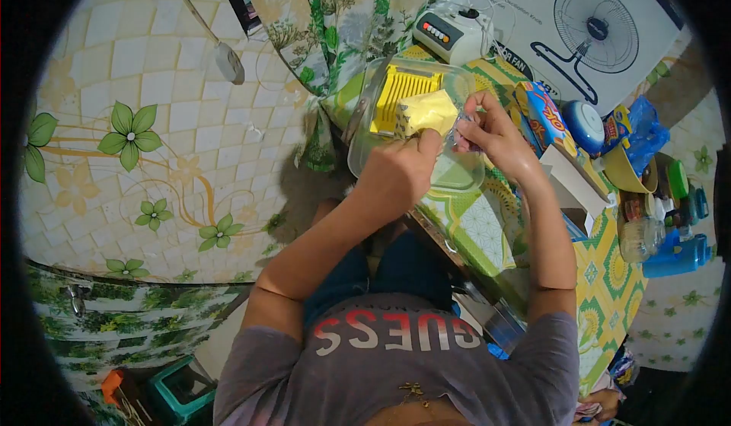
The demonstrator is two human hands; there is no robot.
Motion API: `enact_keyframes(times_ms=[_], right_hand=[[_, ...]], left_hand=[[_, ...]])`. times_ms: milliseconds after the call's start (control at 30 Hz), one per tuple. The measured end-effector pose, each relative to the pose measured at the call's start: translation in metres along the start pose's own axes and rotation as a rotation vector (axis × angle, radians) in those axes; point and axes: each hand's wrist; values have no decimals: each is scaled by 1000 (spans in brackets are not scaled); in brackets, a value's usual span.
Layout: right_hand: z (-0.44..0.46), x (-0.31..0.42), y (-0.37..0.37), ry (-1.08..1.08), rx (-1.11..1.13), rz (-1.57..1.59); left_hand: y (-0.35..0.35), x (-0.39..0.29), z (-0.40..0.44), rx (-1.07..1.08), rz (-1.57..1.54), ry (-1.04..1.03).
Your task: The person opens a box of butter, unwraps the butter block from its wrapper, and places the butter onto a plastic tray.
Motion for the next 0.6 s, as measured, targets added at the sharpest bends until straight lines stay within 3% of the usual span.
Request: enact_keyframes(times_ms=[100,200,400,600], right_hand=[[-8,31,-7,-248,-28,-104],[-7,28,-2,-353,59,-143],[-3,12,4,-273,295,-61],[-5,9,-1,-181,240,-31]], left_hand=[[-2,3,1,-31,-3,20],[2,2,1,-15,8,49],[5,-7,1,45,50,64],[6,-6,-2,93,37,30]])
Point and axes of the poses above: each hand's wrist, its own z-axis towards the middle knuckle, its own y-axis out of the back of the hand, x = y × z, and after that the axes turned 13 degrees about y, right-handed
